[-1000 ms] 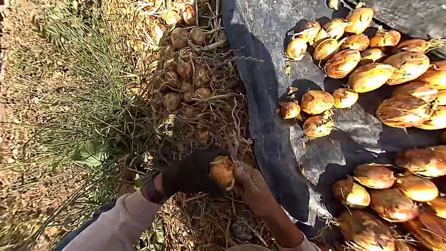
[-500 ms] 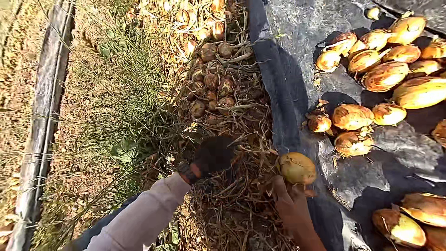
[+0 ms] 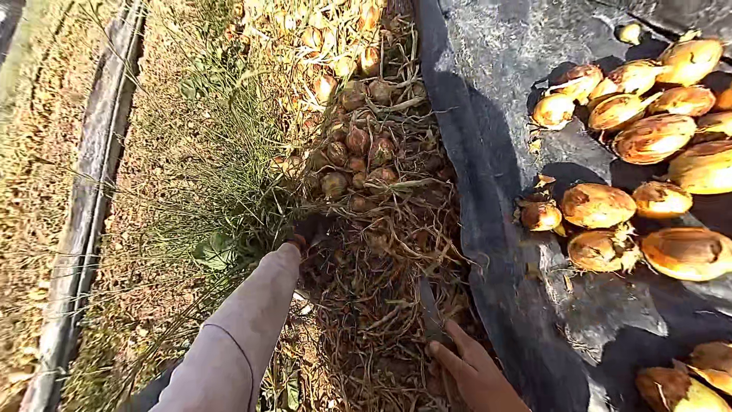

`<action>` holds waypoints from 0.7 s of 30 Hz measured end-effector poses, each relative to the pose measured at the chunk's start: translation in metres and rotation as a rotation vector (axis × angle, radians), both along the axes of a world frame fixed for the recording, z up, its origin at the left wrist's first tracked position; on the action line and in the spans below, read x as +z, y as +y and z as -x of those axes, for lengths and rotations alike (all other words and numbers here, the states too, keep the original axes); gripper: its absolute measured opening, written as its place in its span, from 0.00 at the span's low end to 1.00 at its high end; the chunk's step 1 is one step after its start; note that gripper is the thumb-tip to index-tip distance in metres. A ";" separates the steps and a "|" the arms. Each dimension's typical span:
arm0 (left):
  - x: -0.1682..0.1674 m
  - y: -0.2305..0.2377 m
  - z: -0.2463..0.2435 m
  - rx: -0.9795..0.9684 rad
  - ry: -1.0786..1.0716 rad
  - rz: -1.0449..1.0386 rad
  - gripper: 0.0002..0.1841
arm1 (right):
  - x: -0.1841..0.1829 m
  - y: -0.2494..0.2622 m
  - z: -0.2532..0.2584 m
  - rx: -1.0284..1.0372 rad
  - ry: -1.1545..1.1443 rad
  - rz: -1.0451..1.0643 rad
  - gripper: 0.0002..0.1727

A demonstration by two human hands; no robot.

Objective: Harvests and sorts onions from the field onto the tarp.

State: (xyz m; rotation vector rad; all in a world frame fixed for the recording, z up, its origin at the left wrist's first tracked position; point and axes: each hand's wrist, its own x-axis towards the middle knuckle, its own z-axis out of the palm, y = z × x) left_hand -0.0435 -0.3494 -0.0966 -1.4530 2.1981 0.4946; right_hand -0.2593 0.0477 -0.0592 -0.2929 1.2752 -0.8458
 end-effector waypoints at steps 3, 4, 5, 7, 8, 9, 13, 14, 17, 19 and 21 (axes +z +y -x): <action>0.059 0.054 0.003 0.329 -0.192 -0.226 0.23 | -0.010 -0.004 -0.002 -0.050 0.049 0.067 0.29; 0.066 0.078 -0.008 0.262 -0.088 -0.203 0.22 | -0.014 -0.005 -0.004 -0.125 0.085 0.065 0.26; 0.063 0.097 -0.012 0.146 0.133 -0.162 0.21 | -0.016 -0.007 -0.005 -0.209 0.118 0.029 0.23; 0.074 0.135 0.024 0.159 0.472 -0.343 0.20 | -0.017 -0.010 -0.001 -0.301 0.146 -0.026 0.26; 0.086 0.157 0.040 0.222 0.580 -0.524 0.19 | -0.017 -0.010 0.001 -0.314 0.140 -0.003 0.28; 0.095 0.179 0.051 0.276 0.693 -0.689 0.16 | -0.016 -0.009 0.002 -0.307 0.131 0.047 0.30; 0.113 0.228 0.082 0.391 0.925 -0.950 0.12 | 0.001 -0.005 0.004 -0.450 -0.029 0.185 0.38; 0.112 0.226 0.087 0.351 0.917 -0.962 0.13 | 0.005 -0.004 0.008 -0.507 -0.109 0.176 0.37; 0.108 0.201 0.104 0.157 0.689 -0.871 0.17 | -0.005 0.004 0.019 -0.539 -0.320 0.223 0.35; 0.114 0.185 0.115 -0.029 0.531 -0.658 0.20 | -0.012 0.007 0.018 -0.480 -0.327 0.275 0.33; 0.123 0.176 0.124 -0.219 0.511 -0.435 0.20 | -0.014 0.011 0.015 -0.427 -0.308 0.326 0.30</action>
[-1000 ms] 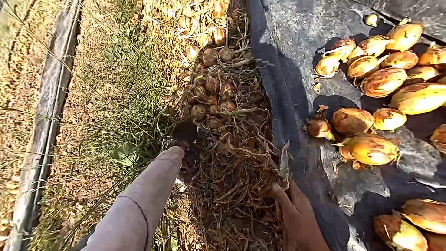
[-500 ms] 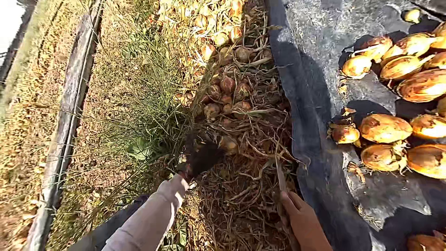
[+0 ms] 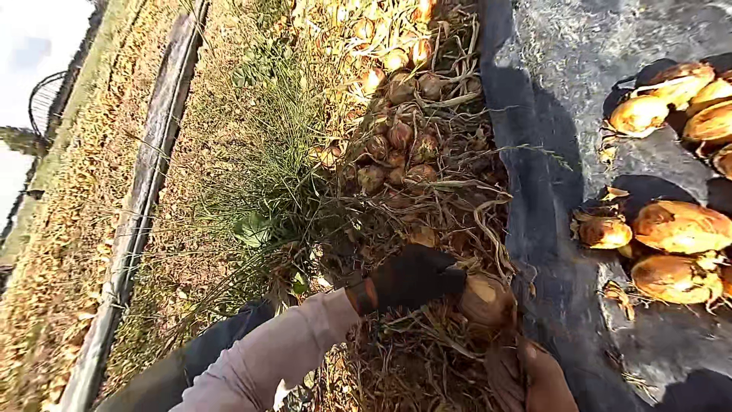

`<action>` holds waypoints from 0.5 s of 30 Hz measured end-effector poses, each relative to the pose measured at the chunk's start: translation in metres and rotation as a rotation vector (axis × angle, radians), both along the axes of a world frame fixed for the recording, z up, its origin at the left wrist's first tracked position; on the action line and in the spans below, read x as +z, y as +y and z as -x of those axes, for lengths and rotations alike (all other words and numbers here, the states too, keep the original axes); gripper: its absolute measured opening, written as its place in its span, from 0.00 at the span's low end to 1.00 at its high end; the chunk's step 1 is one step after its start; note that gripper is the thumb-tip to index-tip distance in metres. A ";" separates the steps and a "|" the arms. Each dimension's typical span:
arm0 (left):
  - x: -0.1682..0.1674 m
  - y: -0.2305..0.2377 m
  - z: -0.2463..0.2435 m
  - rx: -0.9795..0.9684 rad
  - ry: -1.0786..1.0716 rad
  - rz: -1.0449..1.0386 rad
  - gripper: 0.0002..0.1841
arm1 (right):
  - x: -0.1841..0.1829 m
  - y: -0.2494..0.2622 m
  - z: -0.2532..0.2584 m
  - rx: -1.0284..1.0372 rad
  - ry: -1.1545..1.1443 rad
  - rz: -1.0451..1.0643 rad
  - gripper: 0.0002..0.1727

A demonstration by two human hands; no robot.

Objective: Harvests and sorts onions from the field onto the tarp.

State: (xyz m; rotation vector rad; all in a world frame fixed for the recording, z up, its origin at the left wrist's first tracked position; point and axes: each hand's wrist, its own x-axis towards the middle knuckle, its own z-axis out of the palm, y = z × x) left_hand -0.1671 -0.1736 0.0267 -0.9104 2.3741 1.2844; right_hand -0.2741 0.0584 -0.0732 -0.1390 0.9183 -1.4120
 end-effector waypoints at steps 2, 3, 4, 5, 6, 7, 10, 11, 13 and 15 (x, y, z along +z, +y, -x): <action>0.013 -0.001 0.007 -0.205 0.076 0.237 0.16 | 0.002 -0.003 -0.004 -0.028 0.016 -0.047 0.32; 0.017 0.003 0.008 -0.325 0.130 0.339 0.14 | 0.001 -0.004 -0.005 -0.027 0.035 -0.115 0.34; 0.019 0.008 0.007 -0.417 0.178 0.383 0.13 | -0.002 -0.004 -0.004 0.010 0.056 -0.166 0.36; 0.020 0.014 0.006 -0.480 0.185 0.356 0.14 | -0.006 -0.003 -0.002 0.066 0.083 -0.168 0.39; 0.018 0.022 0.006 -0.534 0.150 0.321 0.14 | -0.008 -0.002 0.000 0.100 0.123 -0.137 0.40; 0.013 0.031 0.005 -0.581 0.093 0.298 0.13 | -0.007 -0.002 -0.001 0.065 0.167 -0.124 0.39; 0.034 0.048 0.033 -0.648 -0.362 0.101 0.16 | 0.004 -0.003 -0.016 -0.128 0.426 -0.125 0.38; 0.039 0.045 0.046 -0.629 -0.479 0.094 0.17 | 0.003 -0.003 -0.015 -0.156 0.531 -0.074 0.38; 0.013 0.023 0.035 -0.491 -0.357 0.301 0.15 | 0.001 -0.004 -0.005 -0.266 0.635 0.002 0.25; -0.021 -0.026 0.016 -0.261 -0.301 0.517 0.15 | 0.008 -0.002 0.023 -0.382 0.601 0.003 0.20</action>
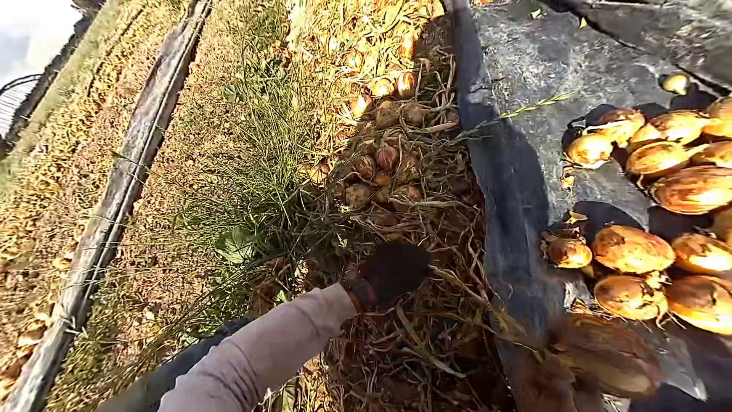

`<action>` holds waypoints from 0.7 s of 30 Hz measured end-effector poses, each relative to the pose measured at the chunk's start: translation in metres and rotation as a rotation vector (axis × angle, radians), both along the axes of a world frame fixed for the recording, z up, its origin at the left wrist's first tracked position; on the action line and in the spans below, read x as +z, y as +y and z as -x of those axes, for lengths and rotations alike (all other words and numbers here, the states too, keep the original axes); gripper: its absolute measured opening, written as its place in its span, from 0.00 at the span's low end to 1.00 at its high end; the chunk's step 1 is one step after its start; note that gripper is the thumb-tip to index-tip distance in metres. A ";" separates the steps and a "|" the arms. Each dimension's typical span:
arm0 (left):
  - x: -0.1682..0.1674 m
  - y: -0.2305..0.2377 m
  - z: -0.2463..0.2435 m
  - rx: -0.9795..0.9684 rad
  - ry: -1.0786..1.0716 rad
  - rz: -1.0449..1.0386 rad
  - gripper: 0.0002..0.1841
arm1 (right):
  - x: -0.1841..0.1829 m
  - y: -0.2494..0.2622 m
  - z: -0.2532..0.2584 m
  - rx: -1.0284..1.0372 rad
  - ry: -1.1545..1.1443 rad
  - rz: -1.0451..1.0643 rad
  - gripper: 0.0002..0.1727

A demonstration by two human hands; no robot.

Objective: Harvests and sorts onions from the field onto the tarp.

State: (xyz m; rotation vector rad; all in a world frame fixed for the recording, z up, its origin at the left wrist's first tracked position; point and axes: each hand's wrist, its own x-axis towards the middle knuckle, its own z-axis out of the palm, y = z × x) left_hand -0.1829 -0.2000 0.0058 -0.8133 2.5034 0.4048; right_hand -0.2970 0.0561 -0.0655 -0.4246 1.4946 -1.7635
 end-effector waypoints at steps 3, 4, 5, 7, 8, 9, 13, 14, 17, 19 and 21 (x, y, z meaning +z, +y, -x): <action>-0.014 -0.095 -0.017 0.381 -0.003 0.203 0.22 | 0.020 0.005 0.057 0.003 -0.136 0.001 0.32; -0.014 -0.121 -0.020 0.494 -0.015 0.208 0.25 | 0.025 0.008 0.064 0.028 -0.157 -0.037 0.32; -0.016 -0.141 -0.025 0.604 -0.022 0.221 0.30 | 0.030 0.009 0.064 0.081 -0.129 -0.104 0.27; -0.033 -0.169 -0.038 0.720 -0.063 0.254 0.39 | 0.039 0.005 0.047 0.263 -0.032 -0.288 0.26; -0.042 -0.174 -0.040 0.759 -0.085 0.228 0.41 | 0.039 0.003 0.035 0.351 0.007 -0.356 0.32; -0.049 -0.175 -0.038 0.784 -0.085 0.160 0.40 | 0.037 0.002 0.023 0.425 0.031 -0.406 0.36; -0.075 -0.151 -0.058 0.653 0.029 0.026 0.34 | 0.010 0.009 -0.007 0.466 0.092 -0.430 0.29; -0.065 -0.136 -0.064 0.715 0.152 -0.029 0.33 | 0.007 0.008 -0.009 0.427 0.081 -0.431 0.26; -0.011 -0.074 -0.076 0.788 0.460 -0.235 0.23 | 0.005 -0.007 -0.012 0.337 0.001 -0.470 0.29; 0.016 -0.029 -0.078 0.724 0.527 -0.316 0.15 | 0.013 -0.021 -0.011 0.348 -0.038 -0.441 0.38; 0.037 0.006 -0.069 0.674 0.572 -0.551 0.10 | 0.024 -0.035 -0.008 0.381 -0.052 -0.329 0.45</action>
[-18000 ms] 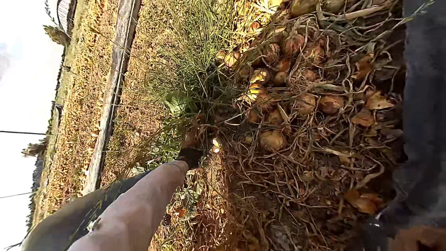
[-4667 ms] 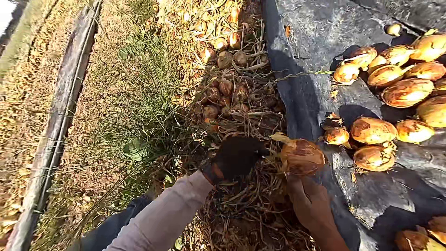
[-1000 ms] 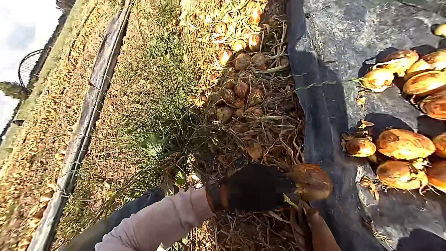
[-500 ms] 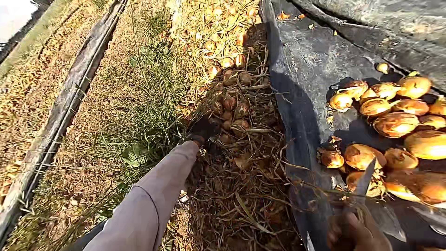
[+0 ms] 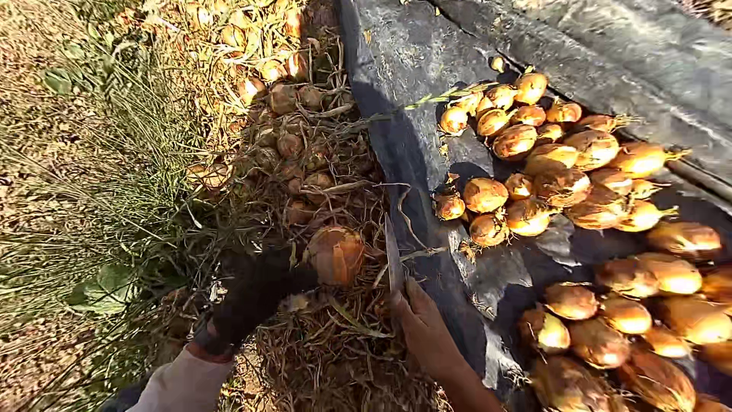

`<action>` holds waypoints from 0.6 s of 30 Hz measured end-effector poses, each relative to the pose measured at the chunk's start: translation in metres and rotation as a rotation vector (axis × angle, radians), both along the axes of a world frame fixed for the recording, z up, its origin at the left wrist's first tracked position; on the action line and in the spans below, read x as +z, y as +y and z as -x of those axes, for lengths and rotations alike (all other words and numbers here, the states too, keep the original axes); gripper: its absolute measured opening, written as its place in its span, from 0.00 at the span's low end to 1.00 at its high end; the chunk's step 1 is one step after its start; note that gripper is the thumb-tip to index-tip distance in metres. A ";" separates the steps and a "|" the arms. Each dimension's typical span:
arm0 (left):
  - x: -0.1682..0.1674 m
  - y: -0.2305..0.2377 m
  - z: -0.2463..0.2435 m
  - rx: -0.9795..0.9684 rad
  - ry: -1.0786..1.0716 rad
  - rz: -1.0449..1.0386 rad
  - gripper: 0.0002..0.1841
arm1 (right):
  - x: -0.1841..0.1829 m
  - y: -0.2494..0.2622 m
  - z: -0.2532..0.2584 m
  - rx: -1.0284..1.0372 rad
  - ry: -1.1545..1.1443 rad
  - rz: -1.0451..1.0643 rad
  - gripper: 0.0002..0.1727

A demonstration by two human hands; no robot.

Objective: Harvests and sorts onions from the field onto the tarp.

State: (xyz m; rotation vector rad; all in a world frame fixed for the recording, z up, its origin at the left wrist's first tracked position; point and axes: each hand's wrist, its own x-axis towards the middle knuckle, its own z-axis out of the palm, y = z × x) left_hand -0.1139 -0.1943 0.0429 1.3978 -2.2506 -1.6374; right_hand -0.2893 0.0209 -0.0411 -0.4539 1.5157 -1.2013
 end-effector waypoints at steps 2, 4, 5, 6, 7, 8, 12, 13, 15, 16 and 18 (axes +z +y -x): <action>0.002 0.018 0.004 -0.092 0.197 -0.246 0.11 | 0.008 -0.008 0.003 0.001 0.005 0.156 0.49; 0.000 0.024 0.007 -0.082 0.242 -0.435 0.03 | 0.011 -0.010 0.006 -0.045 0.011 0.281 0.45; 0.000 0.024 0.009 -0.050 0.221 -0.519 0.02 | 0.011 -0.010 0.008 -0.065 -0.001 0.310 0.42; 0.000 0.021 0.010 -0.043 0.189 -0.573 0.05 | 0.011 -0.008 0.009 -0.069 -0.031 0.328 0.39; 0.000 0.017 0.011 -0.069 0.164 -0.593 0.07 | 0.010 -0.005 0.009 -0.062 -0.071 0.344 0.37; 0.001 0.013 0.015 -0.111 0.150 -0.570 0.07 | 0.008 -0.003 0.010 -0.046 -0.096 0.362 0.36; 0.018 -0.002 0.040 -0.268 0.140 -0.034 0.15 | -0.009 0.009 0.000 -0.015 -0.032 0.359 0.32; 0.023 -0.001 0.045 -0.316 0.159 0.133 0.17 | -0.013 0.011 -0.005 -0.062 -0.064 0.305 0.33; 0.030 0.011 0.054 -0.387 0.093 0.428 0.17 | -0.021 0.011 -0.008 -0.127 -0.144 0.142 0.35; 0.033 0.020 0.055 -0.437 0.045 0.462 0.17 | -0.026 0.012 -0.008 -0.097 -0.166 0.074 0.38; 0.031 0.037 0.054 -0.608 -0.007 0.433 0.20 | -0.031 0.012 -0.006 -0.019 -0.162 0.035 0.46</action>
